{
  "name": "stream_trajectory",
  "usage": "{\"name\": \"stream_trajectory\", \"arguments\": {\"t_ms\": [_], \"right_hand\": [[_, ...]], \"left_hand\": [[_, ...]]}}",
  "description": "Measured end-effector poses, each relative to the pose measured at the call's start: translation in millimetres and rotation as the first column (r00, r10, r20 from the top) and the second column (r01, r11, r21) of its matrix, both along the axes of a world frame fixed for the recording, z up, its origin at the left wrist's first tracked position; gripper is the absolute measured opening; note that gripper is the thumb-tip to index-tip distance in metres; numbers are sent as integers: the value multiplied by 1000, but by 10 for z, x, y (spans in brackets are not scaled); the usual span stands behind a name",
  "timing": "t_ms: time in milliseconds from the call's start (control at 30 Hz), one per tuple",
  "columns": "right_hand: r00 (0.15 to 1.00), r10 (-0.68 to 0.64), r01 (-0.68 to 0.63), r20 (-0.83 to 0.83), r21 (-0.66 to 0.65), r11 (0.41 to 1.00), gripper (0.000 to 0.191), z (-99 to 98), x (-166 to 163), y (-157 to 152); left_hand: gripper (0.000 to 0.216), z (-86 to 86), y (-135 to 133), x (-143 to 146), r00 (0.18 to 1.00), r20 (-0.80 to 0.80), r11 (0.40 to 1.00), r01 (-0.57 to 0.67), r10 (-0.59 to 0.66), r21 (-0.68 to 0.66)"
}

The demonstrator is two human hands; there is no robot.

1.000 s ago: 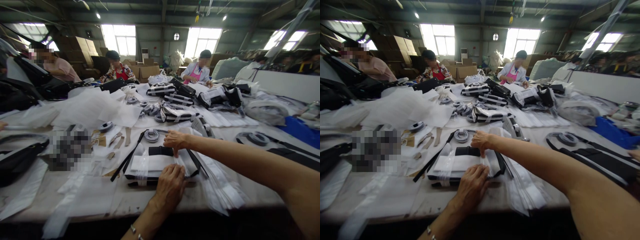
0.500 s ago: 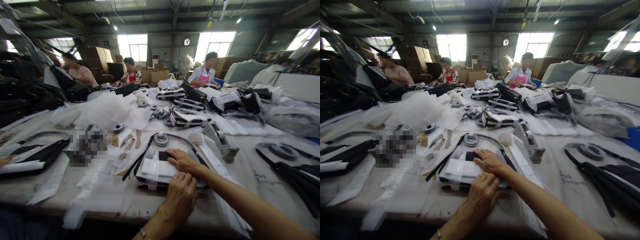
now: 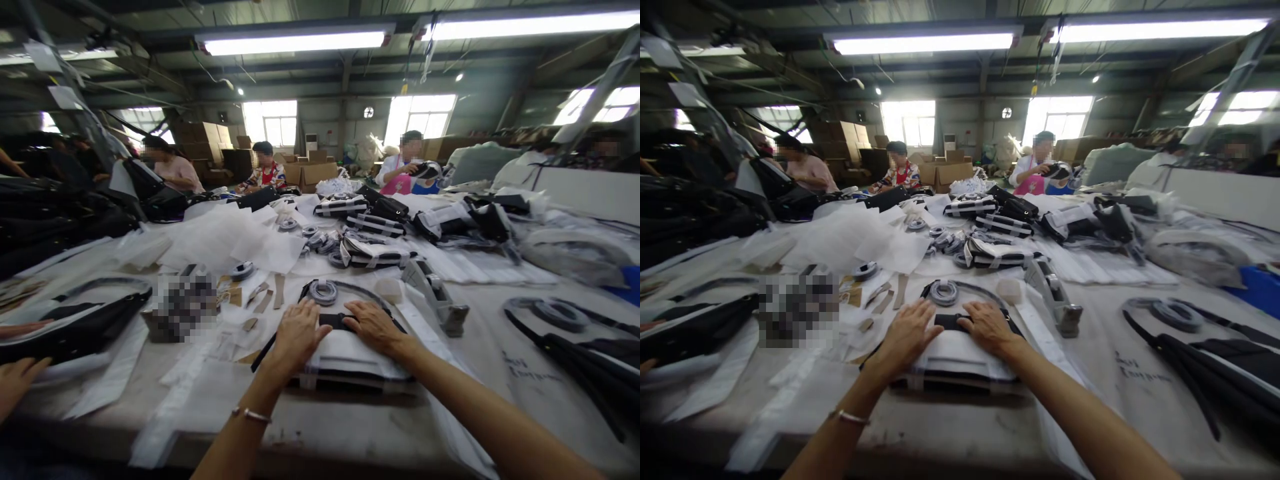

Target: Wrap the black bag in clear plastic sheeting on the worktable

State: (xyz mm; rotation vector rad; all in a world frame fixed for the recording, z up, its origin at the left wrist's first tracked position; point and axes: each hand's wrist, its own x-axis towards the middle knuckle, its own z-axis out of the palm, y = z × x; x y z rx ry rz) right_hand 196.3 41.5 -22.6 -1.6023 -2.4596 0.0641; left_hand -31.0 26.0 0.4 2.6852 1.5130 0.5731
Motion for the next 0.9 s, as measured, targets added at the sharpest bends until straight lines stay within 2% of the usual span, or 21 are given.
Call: {"name": "stream_trajectory", "arguments": {"t_ms": [67,133,233,300,433,500,600,667,733,800,833,900], "right_hand": [[998,-23,22,53,11,1000,32,42,78,-16],[992,-4,2,122,19,1000,29,45,189,-24],[973,-9,-5,233,62,998,31,-41,390,-5],[973,-6,-14,232,84,996,33,-127,522,29],[997,-14,7,76,96,995,35,-175,695,65],[998,-58,62,-37,105,993,42,-73,713,21],[962,-120,142,-246,74,987,50,220,699,-165],[905,-200,209,-376,-18,978,49,417,713,-383],[830,-318,269,-458,-171,948,48,519,763,-663],[724,-441,279,-531,-360,890,52,477,818,-968],[645,-509,264,-571,-459,849,55,406,830,-1117],[434,-657,171,-616,-660,732,56,208,787,-1384]], "left_hand": [[45,-136,151,-212,998,-61,991,9,-17,-133],[52,-268,200,-332,998,-56,977,28,-40,-210],[54,-381,184,-357,1000,-2,975,24,-26,-222],[54,-398,182,-331,999,41,967,25,-14,-255],[57,-365,204,-314,995,98,933,47,-13,-356],[60,-338,191,-322,992,125,922,58,-11,-382],[58,-284,134,-352,984,177,913,88,-17,-399],[50,-245,96,-399,977,210,911,118,-35,-396],[44,-227,86,-466,957,288,920,83,33,-382],[45,-240,116,-535,881,423,909,-20,213,-416],[50,-256,145,-563,825,477,888,-63,303,-455],[61,-294,225,-597,748,516,835,-90,417,-543]]}}
